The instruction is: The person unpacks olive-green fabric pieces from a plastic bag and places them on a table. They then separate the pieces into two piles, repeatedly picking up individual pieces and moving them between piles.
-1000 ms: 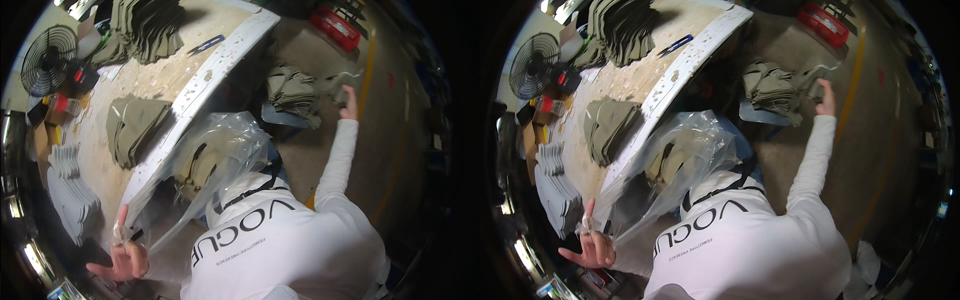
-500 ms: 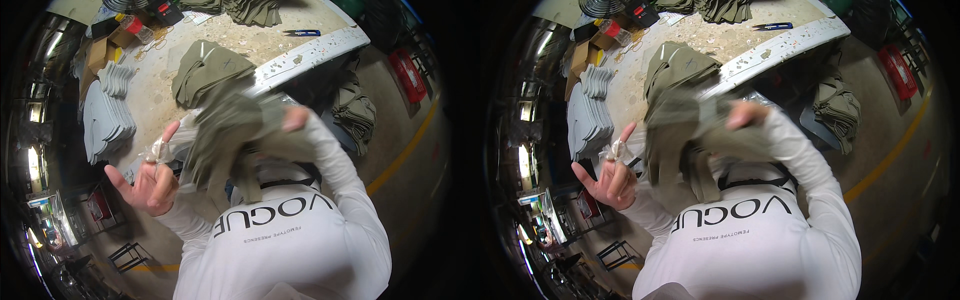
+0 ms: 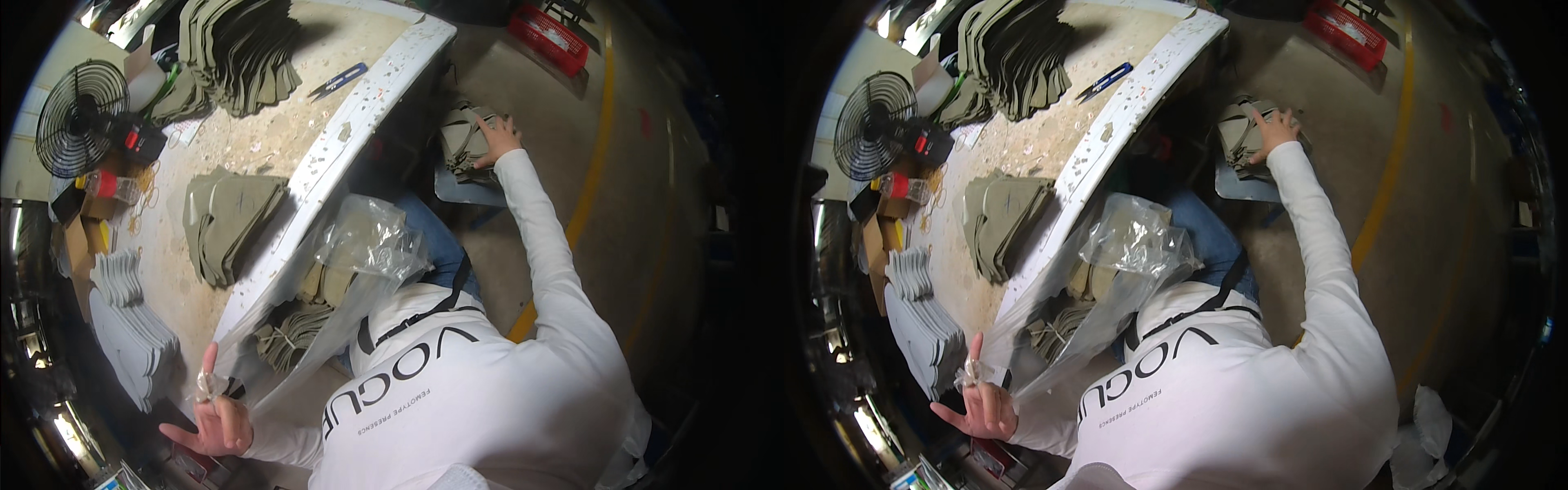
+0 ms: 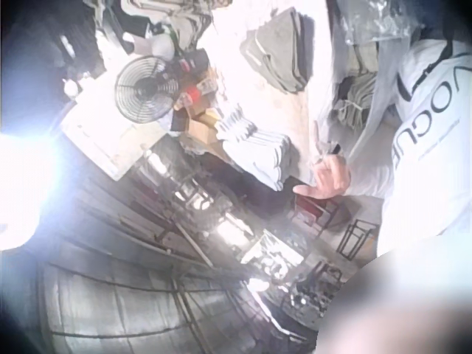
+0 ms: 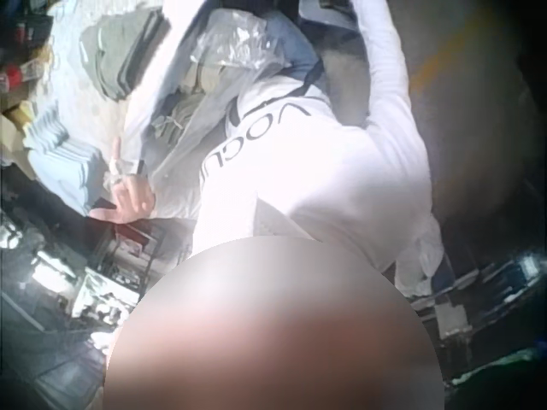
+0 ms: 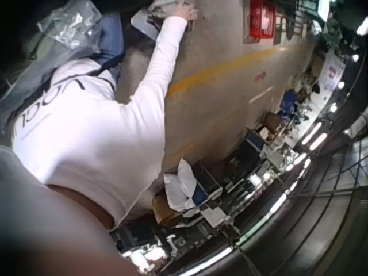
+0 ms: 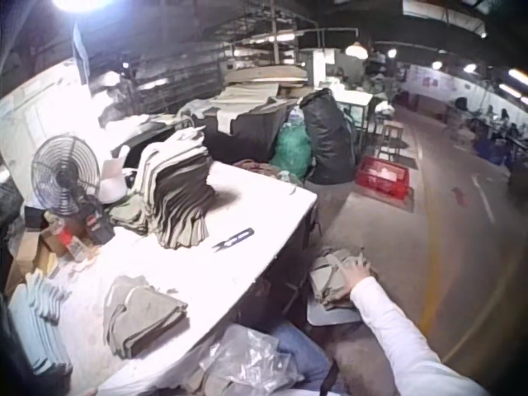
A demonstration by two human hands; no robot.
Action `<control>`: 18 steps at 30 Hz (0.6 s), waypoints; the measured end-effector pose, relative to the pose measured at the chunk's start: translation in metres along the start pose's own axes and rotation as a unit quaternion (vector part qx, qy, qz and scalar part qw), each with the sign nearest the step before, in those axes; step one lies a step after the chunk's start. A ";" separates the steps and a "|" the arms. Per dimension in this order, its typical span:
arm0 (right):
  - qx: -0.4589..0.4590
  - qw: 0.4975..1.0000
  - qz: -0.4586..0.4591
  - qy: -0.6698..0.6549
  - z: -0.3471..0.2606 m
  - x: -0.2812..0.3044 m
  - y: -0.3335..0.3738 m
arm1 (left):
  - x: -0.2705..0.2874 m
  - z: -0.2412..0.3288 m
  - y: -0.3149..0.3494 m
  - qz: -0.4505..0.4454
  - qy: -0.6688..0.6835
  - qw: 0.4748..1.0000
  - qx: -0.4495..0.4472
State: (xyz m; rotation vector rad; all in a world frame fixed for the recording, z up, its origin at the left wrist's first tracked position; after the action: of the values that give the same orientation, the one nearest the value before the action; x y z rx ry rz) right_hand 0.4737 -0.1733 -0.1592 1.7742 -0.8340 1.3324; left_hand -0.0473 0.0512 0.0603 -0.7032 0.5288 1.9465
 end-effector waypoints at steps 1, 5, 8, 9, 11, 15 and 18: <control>-0.035 0.999 -0.022 0.010 0.024 -0.017 -0.004 | 0.000 -0.001 -0.001 -0.005 0.000 1.000 0.005; 0.035 0.998 0.046 -0.026 0.063 -0.055 -0.015 | 0.003 0.000 0.000 0.000 0.017 1.000 -0.011; 0.053 0.980 0.088 -0.168 0.093 -0.062 -0.020 | 0.010 -0.001 0.001 0.024 0.030 0.999 -0.019; 0.068 0.972 0.135 -0.179 0.100 -0.055 -0.017 | 0.012 -0.003 0.001 0.033 0.042 0.998 -0.013; 0.037 0.943 0.144 -0.298 0.122 -0.049 -0.014 | 0.009 -0.003 0.000 0.012 0.028 0.999 -0.008; -0.009 0.850 0.239 -0.470 0.157 -0.010 0.016 | 0.000 -0.005 0.001 -0.015 0.028 0.999 0.006; -0.029 0.824 0.302 -0.479 0.171 0.029 0.054 | -0.003 -0.006 0.002 -0.008 0.043 0.999 0.002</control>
State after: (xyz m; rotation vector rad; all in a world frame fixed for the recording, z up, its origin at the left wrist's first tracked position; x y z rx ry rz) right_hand 0.5172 -0.3500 -0.1510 2.2108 -2.0929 0.6244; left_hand -0.0465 0.0444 0.0583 -0.7886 0.5768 1.9063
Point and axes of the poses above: each hand's wrist, its own y-axis away from the middle knuckle, its own x-axis out of the back of the hand, z = x × y, the point moved 9 cm from there along -y, towards the middle knuckle, and after that the axes turned 10 degrees about -y, right-handed, at the moved point
